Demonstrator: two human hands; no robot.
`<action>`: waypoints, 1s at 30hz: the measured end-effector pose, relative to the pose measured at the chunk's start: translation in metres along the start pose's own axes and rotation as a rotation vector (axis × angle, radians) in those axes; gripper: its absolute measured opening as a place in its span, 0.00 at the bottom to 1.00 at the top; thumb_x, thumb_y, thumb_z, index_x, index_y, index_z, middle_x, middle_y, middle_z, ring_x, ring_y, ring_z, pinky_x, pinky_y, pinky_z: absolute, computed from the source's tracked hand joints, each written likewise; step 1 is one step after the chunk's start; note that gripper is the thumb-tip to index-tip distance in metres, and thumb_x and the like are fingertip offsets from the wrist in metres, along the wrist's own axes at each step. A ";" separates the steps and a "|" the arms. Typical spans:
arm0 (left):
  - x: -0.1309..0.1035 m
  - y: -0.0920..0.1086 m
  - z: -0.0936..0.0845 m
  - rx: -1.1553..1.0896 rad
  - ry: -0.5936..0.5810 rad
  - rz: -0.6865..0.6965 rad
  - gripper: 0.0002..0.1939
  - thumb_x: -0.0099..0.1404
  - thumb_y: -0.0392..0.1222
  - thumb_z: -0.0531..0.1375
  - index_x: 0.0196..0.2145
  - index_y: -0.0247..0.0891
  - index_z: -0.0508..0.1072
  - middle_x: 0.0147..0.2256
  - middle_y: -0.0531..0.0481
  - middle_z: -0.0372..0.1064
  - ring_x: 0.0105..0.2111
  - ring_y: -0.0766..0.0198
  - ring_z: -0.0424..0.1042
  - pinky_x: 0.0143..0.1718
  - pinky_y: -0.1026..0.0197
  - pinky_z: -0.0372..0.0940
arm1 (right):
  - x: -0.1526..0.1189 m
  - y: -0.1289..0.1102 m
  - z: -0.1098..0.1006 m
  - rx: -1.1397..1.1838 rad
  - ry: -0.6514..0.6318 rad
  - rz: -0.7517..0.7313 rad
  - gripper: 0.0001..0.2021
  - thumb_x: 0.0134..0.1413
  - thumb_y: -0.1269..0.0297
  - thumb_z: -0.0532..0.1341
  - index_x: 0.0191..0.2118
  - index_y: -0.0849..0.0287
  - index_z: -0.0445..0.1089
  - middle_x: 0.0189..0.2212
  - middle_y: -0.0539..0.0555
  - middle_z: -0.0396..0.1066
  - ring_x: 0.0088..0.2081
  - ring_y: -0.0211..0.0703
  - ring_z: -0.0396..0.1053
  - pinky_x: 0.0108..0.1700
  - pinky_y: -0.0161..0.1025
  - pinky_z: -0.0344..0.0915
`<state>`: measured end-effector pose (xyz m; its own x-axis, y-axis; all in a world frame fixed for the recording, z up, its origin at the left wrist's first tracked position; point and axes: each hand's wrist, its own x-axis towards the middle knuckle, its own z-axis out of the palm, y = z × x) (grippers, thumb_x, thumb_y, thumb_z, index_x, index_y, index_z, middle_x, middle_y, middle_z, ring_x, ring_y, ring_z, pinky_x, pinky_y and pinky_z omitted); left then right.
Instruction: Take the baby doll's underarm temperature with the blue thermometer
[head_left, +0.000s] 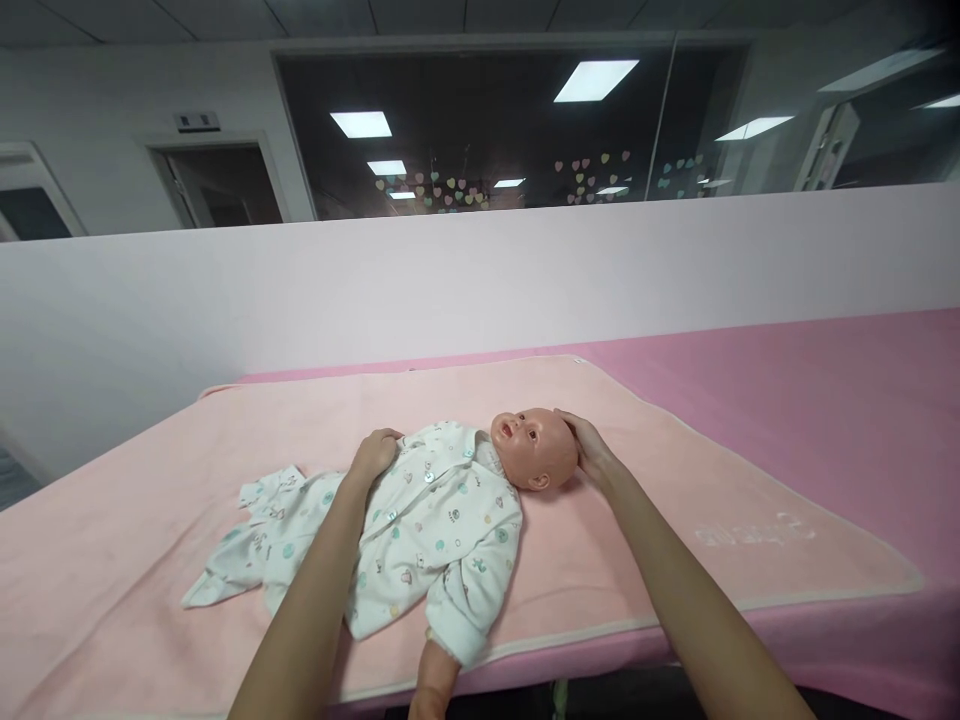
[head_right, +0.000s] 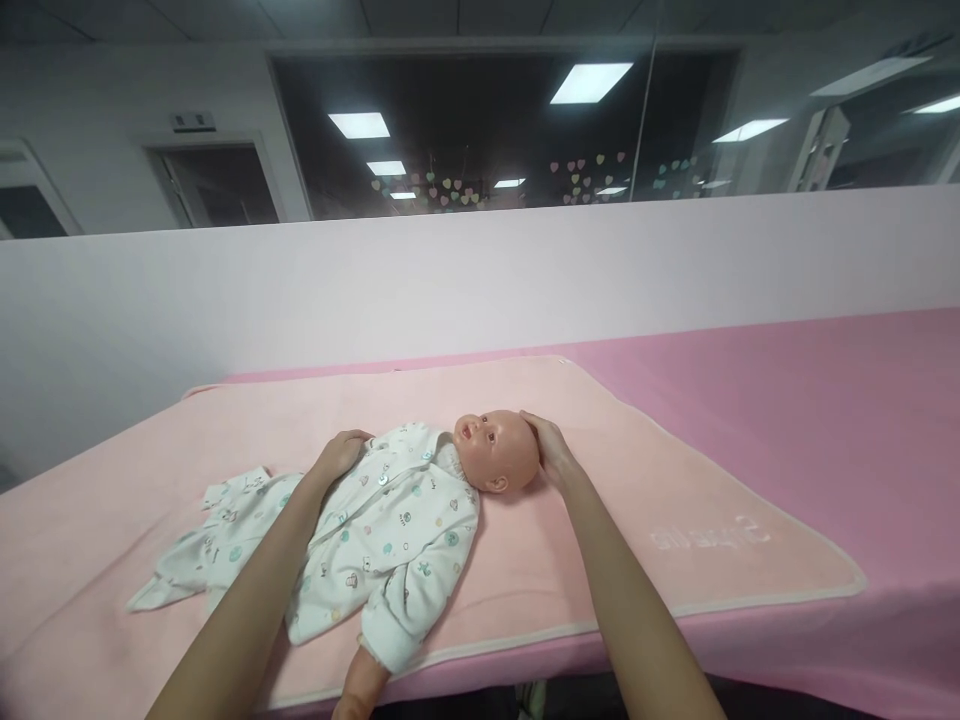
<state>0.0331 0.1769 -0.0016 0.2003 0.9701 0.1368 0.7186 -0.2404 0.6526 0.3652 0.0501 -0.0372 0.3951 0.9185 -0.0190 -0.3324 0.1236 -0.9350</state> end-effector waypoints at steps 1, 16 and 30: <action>0.000 -0.001 0.000 -0.045 0.004 -0.019 0.16 0.51 0.35 0.48 0.32 0.37 0.73 0.42 0.45 0.71 0.44 0.57 0.68 0.45 0.61 0.61 | 0.001 0.000 -0.002 0.001 0.009 -0.010 0.12 0.41 0.56 0.62 0.29 0.60 0.72 0.28 0.52 0.75 0.32 0.44 0.71 0.35 0.36 0.64; -0.003 0.001 -0.001 -0.429 0.218 -0.162 0.22 0.55 0.42 0.48 0.46 0.35 0.69 0.41 0.41 0.69 0.23 0.66 0.70 0.24 0.63 0.67 | 0.003 -0.007 -0.014 -0.008 0.137 -0.158 0.13 0.43 0.54 0.59 0.31 0.57 0.71 0.35 0.55 0.75 0.36 0.44 0.71 0.38 0.38 0.65; 0.000 -0.001 0.002 -0.098 0.027 -0.023 0.14 0.55 0.46 0.52 0.33 0.41 0.75 0.40 0.48 0.73 0.44 0.55 0.68 0.46 0.58 0.59 | -0.004 -0.008 0.010 -0.144 -0.062 -0.158 0.19 0.43 0.48 0.60 0.31 0.60 0.73 0.32 0.54 0.75 0.38 0.48 0.71 0.41 0.38 0.64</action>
<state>0.0336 0.1768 -0.0044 0.1653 0.9763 0.1396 0.6539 -0.2145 0.7255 0.3583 0.0493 -0.0261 0.3778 0.9137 0.1496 -0.1433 0.2174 -0.9655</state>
